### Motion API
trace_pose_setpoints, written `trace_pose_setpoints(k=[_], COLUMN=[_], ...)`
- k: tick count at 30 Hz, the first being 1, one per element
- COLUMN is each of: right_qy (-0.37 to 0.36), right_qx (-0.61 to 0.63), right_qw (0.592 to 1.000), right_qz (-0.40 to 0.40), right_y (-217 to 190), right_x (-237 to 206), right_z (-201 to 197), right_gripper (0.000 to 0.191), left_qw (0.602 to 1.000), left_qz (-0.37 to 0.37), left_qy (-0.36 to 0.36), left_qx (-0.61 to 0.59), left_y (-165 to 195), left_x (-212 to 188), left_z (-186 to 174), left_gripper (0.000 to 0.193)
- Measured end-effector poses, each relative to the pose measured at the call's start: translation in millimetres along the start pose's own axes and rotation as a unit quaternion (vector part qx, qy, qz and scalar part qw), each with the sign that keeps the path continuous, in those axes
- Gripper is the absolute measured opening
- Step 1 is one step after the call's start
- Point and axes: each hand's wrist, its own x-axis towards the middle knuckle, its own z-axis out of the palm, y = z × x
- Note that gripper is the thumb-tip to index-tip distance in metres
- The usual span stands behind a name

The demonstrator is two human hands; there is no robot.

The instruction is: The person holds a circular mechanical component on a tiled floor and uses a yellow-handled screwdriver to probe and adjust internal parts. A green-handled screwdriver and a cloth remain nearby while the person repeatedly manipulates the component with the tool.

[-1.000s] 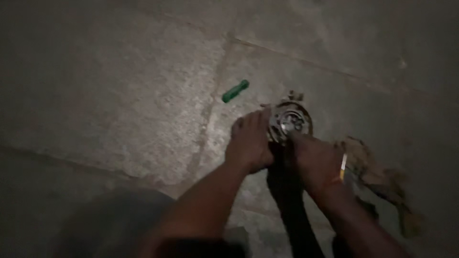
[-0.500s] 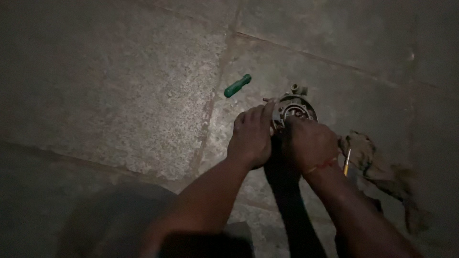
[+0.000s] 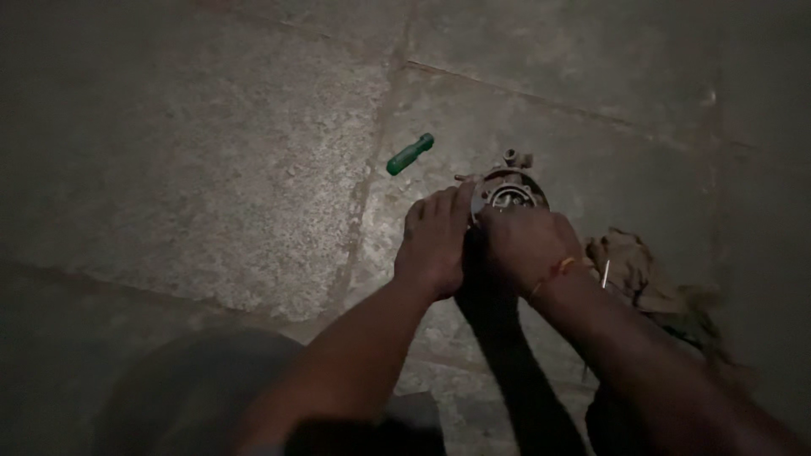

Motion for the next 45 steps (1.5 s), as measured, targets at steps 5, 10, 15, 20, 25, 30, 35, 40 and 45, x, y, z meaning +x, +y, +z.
trace_pose_setpoints(k=[5, 10, 15, 20, 25, 30, 35, 40, 45], right_qy=[-0.039, -0.035, 0.011, -0.011, 0.047, 0.16, 0.184, 0.198, 0.241], right_qx=[0.017, 0.06, -0.022, 0.072, 0.169, 0.38, 0.303, 0.239, 0.174], right_qw=[0.999, 0.998, 0.998, 0.997, 0.979, 0.889, 0.923, 0.948, 0.954], right_qz=[0.004, -0.001, -0.051, -0.011, 0.108, 0.2, 0.152, 0.068, -0.021], right_y=[8, 13, 19, 14, 55, 68, 53, 32, 17], right_x=[5, 4, 7, 0, -13, -47, -65, -45, -25], right_z=[-13, -1, 5, 14, 24, 54, 63, 62, 55], right_gripper=[0.035, 0.031, 0.033, 0.032, 0.04, 0.036, 0.026, 0.022, 0.022], left_qw=[0.998, 0.994, 0.995, 0.995, 0.99, 0.989, 0.995, 0.995, 0.999], left_qz=[-0.008, -0.041, -0.026, -0.052, -0.056, -0.044, -0.036, -0.04, 0.009], left_qy=[0.017, -0.024, -0.009, -0.059, -0.077, -0.075, -0.04, -0.043, 0.036], left_qx=[-0.065, -0.097, -0.095, -0.061, -0.102, -0.117, -0.089, -0.075, -0.022], left_y=[5, 9, 7, 8, 17, 13, 12, 5, 1], left_x=[3, 1, 3, 3, 4, 2, -1, 2, 3], left_z=[-11, -21, -18, -25, -37, -40, -31, -17, -9], left_gripper=[0.082, 0.081, 0.089, 0.105, 0.125, 0.13, 0.13, 0.127, 0.108])
